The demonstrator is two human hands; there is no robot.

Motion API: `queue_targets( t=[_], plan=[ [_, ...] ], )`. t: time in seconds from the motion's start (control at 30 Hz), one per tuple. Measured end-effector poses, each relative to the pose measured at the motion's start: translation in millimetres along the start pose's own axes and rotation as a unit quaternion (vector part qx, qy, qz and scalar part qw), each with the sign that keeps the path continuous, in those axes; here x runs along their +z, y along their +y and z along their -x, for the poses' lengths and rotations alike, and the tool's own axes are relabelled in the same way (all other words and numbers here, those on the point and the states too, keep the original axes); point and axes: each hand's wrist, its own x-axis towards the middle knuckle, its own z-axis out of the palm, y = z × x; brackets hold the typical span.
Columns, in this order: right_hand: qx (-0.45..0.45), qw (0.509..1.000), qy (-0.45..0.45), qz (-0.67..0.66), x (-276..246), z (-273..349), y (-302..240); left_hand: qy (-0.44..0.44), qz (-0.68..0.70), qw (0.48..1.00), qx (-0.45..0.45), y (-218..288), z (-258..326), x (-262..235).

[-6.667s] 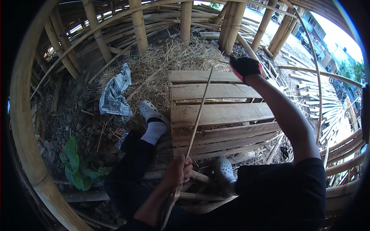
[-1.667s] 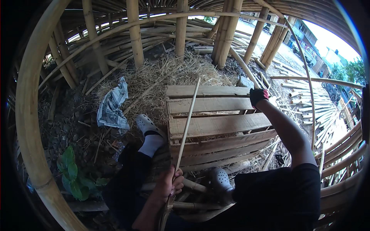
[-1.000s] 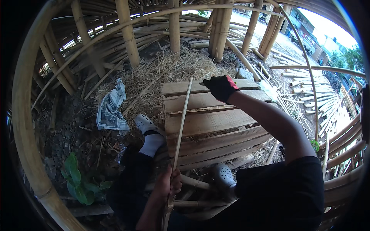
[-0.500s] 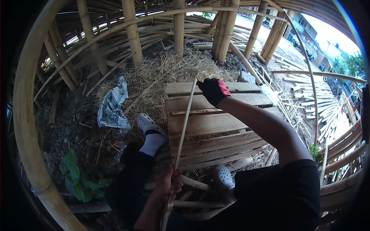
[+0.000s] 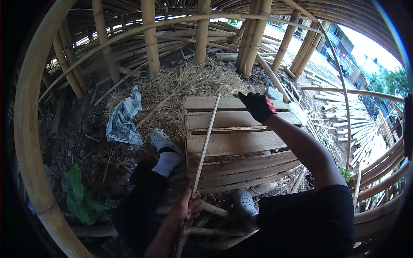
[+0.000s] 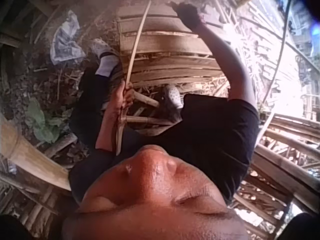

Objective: Shaving a thin bamboo stick with a knife while sitting in a bamboo structure.

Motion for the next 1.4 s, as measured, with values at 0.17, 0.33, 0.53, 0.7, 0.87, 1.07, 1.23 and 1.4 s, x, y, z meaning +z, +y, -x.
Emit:
queue_targets(
  t=[0.17,0.33,0.53,0.7,0.87,1.07,1.23,1.4],
  plan=[
    [-0.162,0.987,-0.010,0.013,9,-2,-4,-0.010,0.000,1.000,0.002,1,-4,3],
    [-0.012,0.999,-0.018,-0.048,7,-3,-20,0.027,0.003,1.000,-0.005,0,-6,7],
    [0.279,0.924,-0.016,-0.259,-43,-24,-32,0.059,-0.040,0.997,0.019,0,-2,16],
    [0.057,0.936,0.211,-0.275,-65,-27,-41,0.047,-0.041,0.998,0.016,-1,-7,15],
    [0.292,0.815,-0.171,-0.469,-107,-39,-63,0.061,-0.111,0.990,0.056,-3,-3,18],
    [0.321,0.862,-0.182,-0.349,-97,-62,-61,0.105,-0.172,0.976,0.083,-10,-7,23],
    [0.310,0.864,-0.194,-0.346,-104,-61,-67,0.117,-0.183,0.971,0.099,-16,-8,17],
    [0.283,0.892,-0.196,-0.294,-97,-56,-73,0.094,-0.174,0.974,0.112,-18,-11,14]
  ],
)
